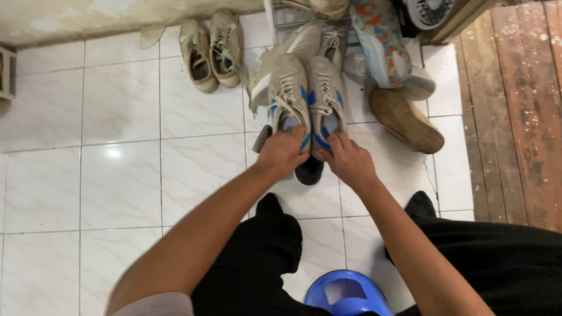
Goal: The person organizes multiple pairs of shoes on a tiled floor, then uses a cloth to wipe and clean one pair of white sneakers. The person handles several pairs of shoes and a cleaning cloth.
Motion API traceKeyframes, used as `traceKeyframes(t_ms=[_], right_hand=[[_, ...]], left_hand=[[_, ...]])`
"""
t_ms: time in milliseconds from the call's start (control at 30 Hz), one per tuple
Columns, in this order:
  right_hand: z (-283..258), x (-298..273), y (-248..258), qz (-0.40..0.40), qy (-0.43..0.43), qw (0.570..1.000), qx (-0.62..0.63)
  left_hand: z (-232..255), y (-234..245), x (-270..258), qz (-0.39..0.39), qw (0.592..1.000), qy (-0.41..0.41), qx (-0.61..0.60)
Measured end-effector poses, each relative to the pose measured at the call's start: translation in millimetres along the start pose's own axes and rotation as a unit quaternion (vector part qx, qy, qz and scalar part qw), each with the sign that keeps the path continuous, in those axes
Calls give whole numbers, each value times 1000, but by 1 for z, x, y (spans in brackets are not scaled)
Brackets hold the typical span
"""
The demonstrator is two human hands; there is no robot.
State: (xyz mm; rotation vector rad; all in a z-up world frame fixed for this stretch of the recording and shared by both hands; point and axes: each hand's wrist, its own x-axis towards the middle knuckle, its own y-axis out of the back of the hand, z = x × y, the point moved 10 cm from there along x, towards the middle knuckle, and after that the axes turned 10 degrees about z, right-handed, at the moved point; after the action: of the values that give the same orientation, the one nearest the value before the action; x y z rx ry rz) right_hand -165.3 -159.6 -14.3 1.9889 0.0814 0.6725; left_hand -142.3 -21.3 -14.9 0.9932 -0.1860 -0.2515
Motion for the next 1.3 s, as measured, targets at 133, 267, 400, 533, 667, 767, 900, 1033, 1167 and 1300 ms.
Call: traceKeyframes(t_ms=[133,267,400,533,667,767,900,1033,1167,1300], right_hand=[[-39,24,-41,-3,18,1000,9],[-78,31,-76,-6,54,998,15],[-102,34,-103,-2,107,994,21],[-128,31,-140,-29,150,988,21],[-150,33,-172,-39,170,984,49],[-167,35,-191,-32,170,982,75],[-182,31,-224,-67,159,983,68],[-185,24,-249,-79,148,985,42],[-175,10,-269,-120,123,985,31],[-171,8,-283,-163,84,981,67]], left_hand=[[-49,15,-12,-14,999,15,46],[-100,25,-37,22,999,40,16],[-137,26,-69,80,994,65,-26],[-168,26,-94,124,989,80,-11],[-214,25,-108,116,985,127,-6],[-235,28,-122,119,985,121,1],[-264,22,-139,122,982,142,-8],[-281,-2,-144,74,986,138,51],[-291,-12,-148,74,983,146,81],[-289,-3,-145,107,978,156,90]])
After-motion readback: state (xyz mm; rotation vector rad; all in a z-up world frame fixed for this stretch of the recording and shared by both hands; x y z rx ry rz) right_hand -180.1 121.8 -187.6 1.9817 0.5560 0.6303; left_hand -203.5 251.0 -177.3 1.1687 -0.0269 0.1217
